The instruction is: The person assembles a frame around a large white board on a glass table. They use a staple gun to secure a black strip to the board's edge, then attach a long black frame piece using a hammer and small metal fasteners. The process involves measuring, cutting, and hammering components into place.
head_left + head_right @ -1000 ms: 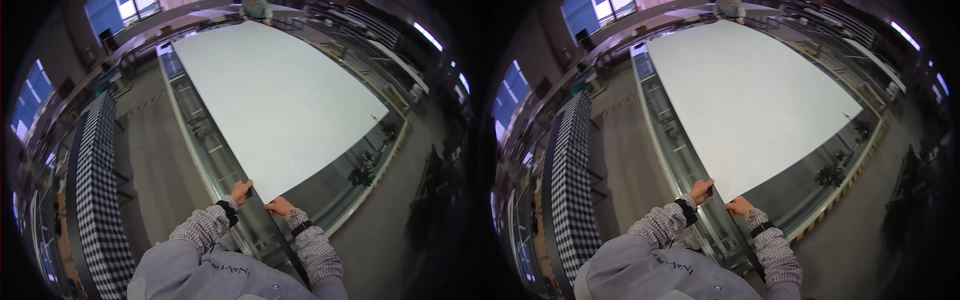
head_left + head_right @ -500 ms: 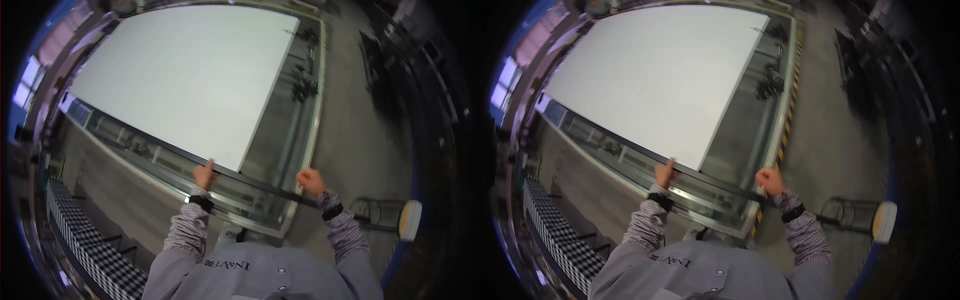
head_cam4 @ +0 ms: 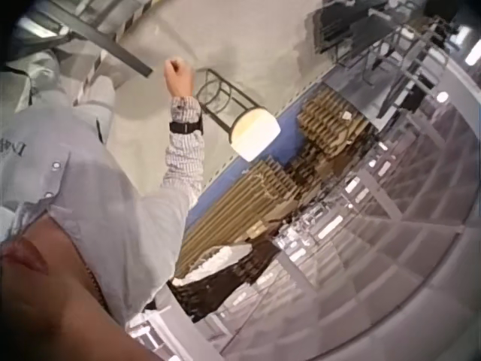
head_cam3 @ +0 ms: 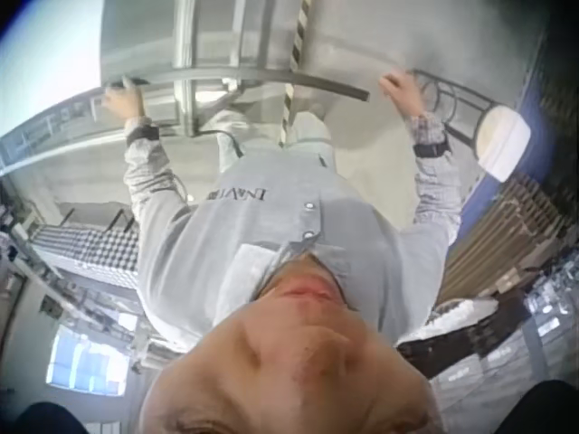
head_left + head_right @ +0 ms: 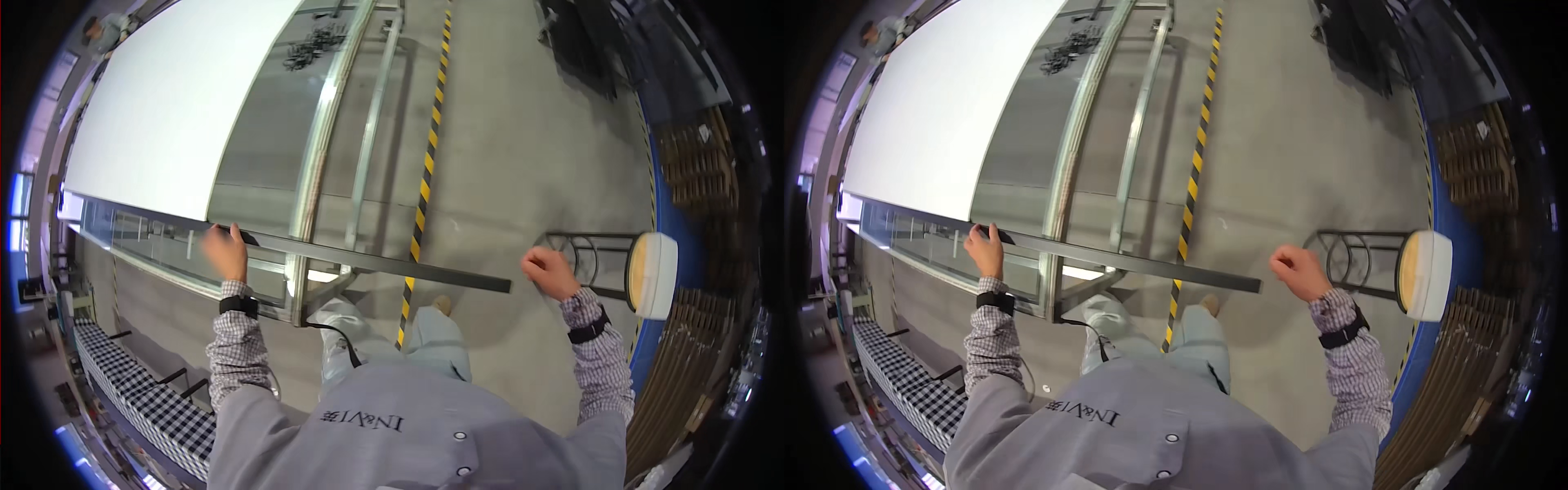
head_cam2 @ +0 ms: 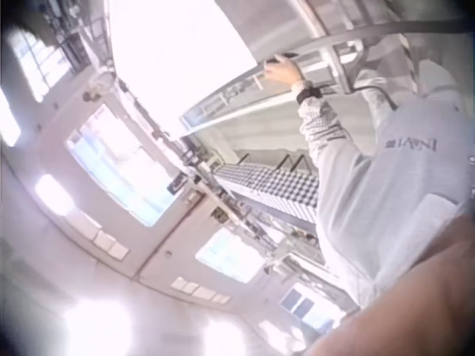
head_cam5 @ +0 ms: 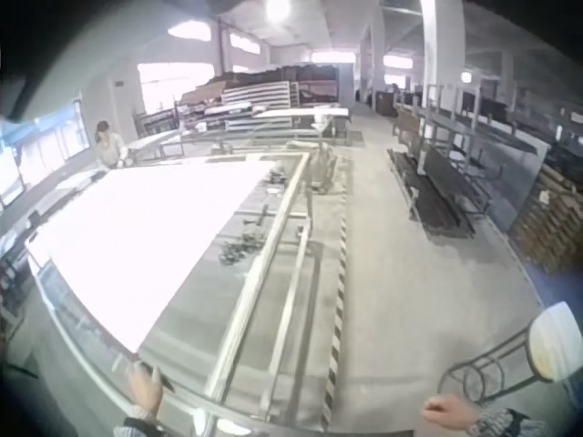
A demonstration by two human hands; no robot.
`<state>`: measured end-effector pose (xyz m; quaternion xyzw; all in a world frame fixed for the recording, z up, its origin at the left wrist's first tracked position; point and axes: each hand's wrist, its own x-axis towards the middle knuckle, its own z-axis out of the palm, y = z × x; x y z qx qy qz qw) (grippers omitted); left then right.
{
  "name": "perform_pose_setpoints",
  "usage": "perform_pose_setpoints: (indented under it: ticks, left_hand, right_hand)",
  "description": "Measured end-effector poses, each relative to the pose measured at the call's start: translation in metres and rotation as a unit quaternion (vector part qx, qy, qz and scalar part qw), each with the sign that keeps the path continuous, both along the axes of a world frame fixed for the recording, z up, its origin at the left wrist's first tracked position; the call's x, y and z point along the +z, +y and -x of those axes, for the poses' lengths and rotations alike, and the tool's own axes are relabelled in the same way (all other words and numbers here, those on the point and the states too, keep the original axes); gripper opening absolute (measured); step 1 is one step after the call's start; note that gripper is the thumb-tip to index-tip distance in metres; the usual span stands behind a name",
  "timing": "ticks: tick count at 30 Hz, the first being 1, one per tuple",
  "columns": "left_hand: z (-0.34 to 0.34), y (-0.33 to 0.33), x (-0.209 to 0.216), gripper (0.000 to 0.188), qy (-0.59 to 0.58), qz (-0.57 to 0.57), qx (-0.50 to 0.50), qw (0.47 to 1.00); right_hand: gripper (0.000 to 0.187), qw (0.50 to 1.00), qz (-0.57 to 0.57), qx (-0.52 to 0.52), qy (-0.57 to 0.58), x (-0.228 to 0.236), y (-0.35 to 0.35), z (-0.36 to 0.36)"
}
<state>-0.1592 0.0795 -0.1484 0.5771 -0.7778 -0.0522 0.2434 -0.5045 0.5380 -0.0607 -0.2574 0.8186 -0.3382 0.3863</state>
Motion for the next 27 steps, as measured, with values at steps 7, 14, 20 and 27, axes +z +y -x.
perform_pose_setpoints:
  ticks: [7,14,20,27]
  left_hand:
    - [0.044,0.068,-0.021,0.058,0.0,-0.089,0.095,0.992]
    - [0.083,0.096,-0.012,0.057,-0.013,-0.06,0.15,0.987]
    - [0.121,0.113,0.021,0.047,-0.01,-0.132,0.223,0.966]
    - [0.11,0.138,-0.035,0.061,-0.127,-0.093,0.233,0.96]
  right_hand:
    - [0.011,0.984,-0.08,-0.153,-0.052,0.017,0.19,0.048]
    - [0.015,0.977,-0.11,-0.123,-0.132,0.009,0.212,0.069]
    - [0.016,0.968,-0.217,0.065,-0.111,-0.023,0.237,0.164]
    - [0.016,0.97,-0.204,0.096,-0.095,-0.001,0.205,0.336]
